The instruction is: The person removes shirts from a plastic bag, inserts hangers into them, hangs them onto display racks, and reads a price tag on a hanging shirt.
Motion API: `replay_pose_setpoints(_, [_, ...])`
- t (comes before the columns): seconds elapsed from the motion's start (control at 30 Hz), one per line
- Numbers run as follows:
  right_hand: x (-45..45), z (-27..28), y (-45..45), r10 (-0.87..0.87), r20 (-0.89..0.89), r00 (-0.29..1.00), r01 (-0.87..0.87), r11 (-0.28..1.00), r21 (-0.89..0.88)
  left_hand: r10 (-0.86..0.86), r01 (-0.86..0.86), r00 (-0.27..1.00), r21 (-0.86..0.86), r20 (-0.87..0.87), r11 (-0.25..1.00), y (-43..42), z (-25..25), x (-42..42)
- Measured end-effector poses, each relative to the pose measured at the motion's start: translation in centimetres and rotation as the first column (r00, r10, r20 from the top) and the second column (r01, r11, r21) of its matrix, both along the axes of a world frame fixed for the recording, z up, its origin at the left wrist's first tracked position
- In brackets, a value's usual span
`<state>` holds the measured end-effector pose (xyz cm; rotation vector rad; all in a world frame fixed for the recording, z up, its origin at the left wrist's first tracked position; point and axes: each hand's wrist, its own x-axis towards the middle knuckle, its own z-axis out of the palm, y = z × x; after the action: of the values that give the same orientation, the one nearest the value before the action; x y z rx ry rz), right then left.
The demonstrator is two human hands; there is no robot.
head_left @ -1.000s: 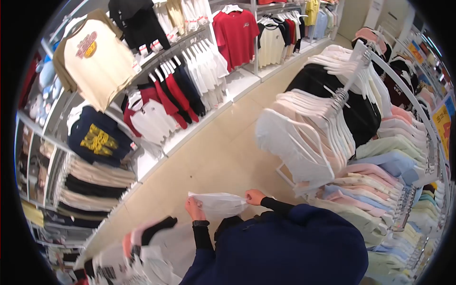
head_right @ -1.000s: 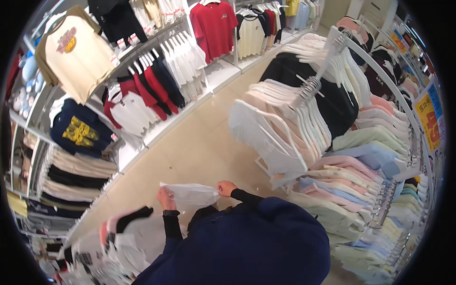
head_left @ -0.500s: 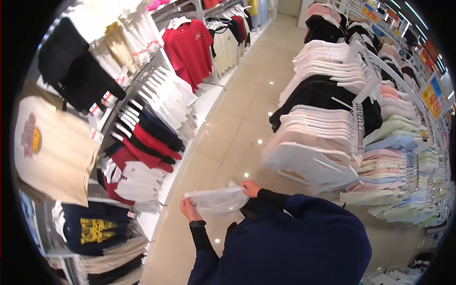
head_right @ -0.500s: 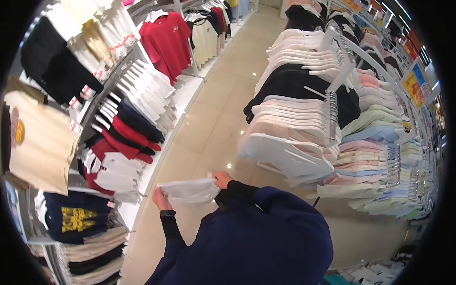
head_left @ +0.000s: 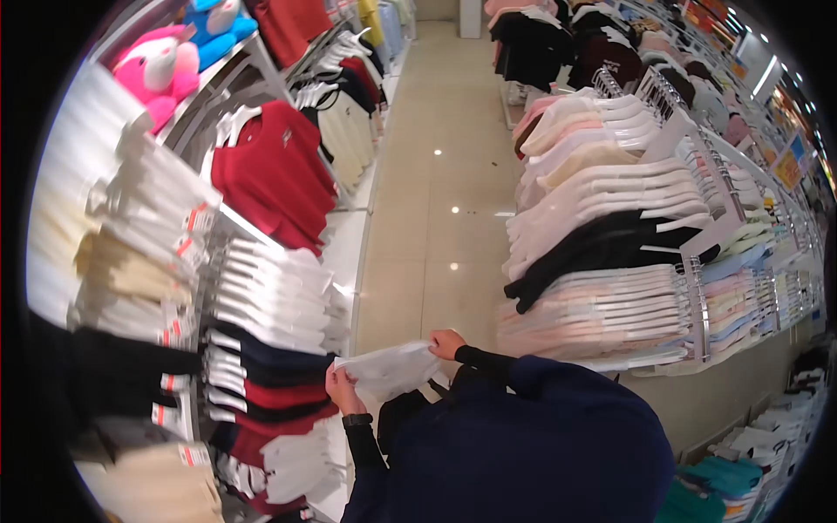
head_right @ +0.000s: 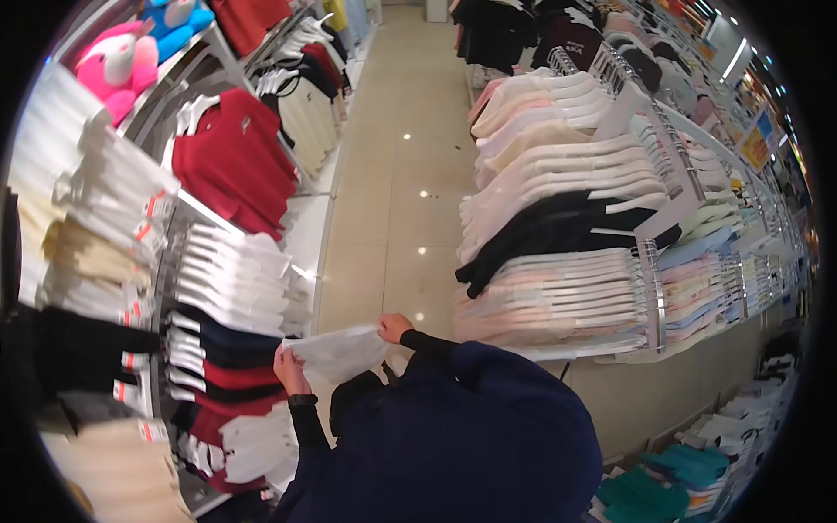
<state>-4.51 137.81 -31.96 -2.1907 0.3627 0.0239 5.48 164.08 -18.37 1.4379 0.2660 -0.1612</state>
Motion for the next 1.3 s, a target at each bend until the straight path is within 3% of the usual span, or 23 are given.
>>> replay_pose_setpoints(0.17, [7.1, -0.8, -4.2, -0.187, 0.045, 0.981, 0.184, 0.981, 0.056, -0.116, 0.103, 0.992, 0.205, 0.054, 0.973, -2.1, -3.2, 11.8])
replay_pose_setpoints(0.33, [14.7, -3.4, -8.8, -0.337, 0.051, 0.940, 0.335, 0.941, 0.050, -0.151, 0.139, 0.987, 0.184, 0.054, 0.973, -8.2, -5.9, 24.0])
replay_pose_setpoints(0.4, [18.0, -3.3, -10.2, -0.298, -0.031, 0.954, 0.298, 0.954, 0.014, -0.208, 0.199, 0.978, 0.198, 0.026, 0.960, -11.4, -5.5, 28.8])
replay_pose_setpoints(0.43, [19.7, -2.4, -11.1, -0.260, -0.097, 0.961, 0.264, 0.964, 0.024, -0.185, 0.186, 0.983, 0.115, -0.018, 0.976, -13.8, -4.7, 31.3])
replay_pose_setpoints(0.47, [21.6, -1.9, -12.4, -0.224, -0.158, 0.962, 0.232, 0.972, 0.035, -0.209, 0.204, 0.978, 0.113, 0.029, 0.972, -16.2, -4.2, 34.2])
replay_pose_setpoints(0.53, [24.8, -0.3, -14.2, -0.141, -0.031, 0.990, 0.144, 0.979, 0.145, -0.258, 0.247, 0.960, 0.106, 0.112, 0.963, -21.3, -3.9, 40.3])
replay_pose_setpoints(0.6, [27.4, 1.7, -16.1, -0.210, -0.071, 0.975, 0.221, 0.942, 0.253, -0.454, 0.436, 0.875, 0.134, 0.168, 0.890, -26.6, -2.6, 45.9])
replay_pose_setpoints(0.73, [30.7, 3.2, -20.9, -0.524, -0.082, 0.848, 0.458, 0.645, 0.612, -0.606, 0.621, 0.783, -0.106, 0.143, 0.777, -40.2, 1.7, 53.2])
replay_pose_setpoints(0.8, [32.2, 2.0, -23.7, -0.741, -0.129, 0.659, 0.585, 0.398, 0.706, -0.731, 0.740, 0.665, -0.008, 0.150, 0.672, -46.4, 1.0, 56.3])
replay_pose_setpoints(0.87, [33.5, -0.2, -27.1, -0.868, -0.172, 0.465, 0.666, 0.216, 0.714, -0.825, 0.820, 0.545, 0.112, 0.149, 0.562, -52.0, 0.3, 58.1])
replay_pose_setpoints(0.97, [34.9, -1.8, -33.1, -0.929, -0.268, 0.254, 0.761, 0.020, 0.649, -0.893, 0.890, 0.436, 0.091, 0.109, 0.446, -58.7, -2.7, 61.5])
replay_pose_setpoints(1.03, [35.8, -2.3, -37.7, -0.946, -0.244, 0.211, 0.851, 0.055, 0.522, -0.938, 0.926, 0.344, 0.154, 0.038, 0.346, -62.4, -3.5, 64.3])
replay_pose_setpoints(1.13, [37.8, -1.7, -44.9, -0.965, -0.172, 0.195, 0.916, 0.117, 0.384, -0.956, 0.957, 0.291, -0.006, -0.042, 0.292, -68.5, -2.1, 65.3])
replay_pose_setpoints(1.2, [39.2, -0.7, -49.2, -0.973, -0.088, 0.213, 0.958, 0.190, 0.217, -0.940, 0.942, 0.328, -0.047, -0.091, 0.333, -72.9, -0.8, 64.2])
replay_pose_setpoints(1.3, [42.2, 1.9, -56.0, -0.968, 0.031, 0.251, 0.938, 0.251, 0.238, -0.936, 0.931, 0.324, -0.127, -0.138, 0.342, -80.5, -1.3, 62.7])
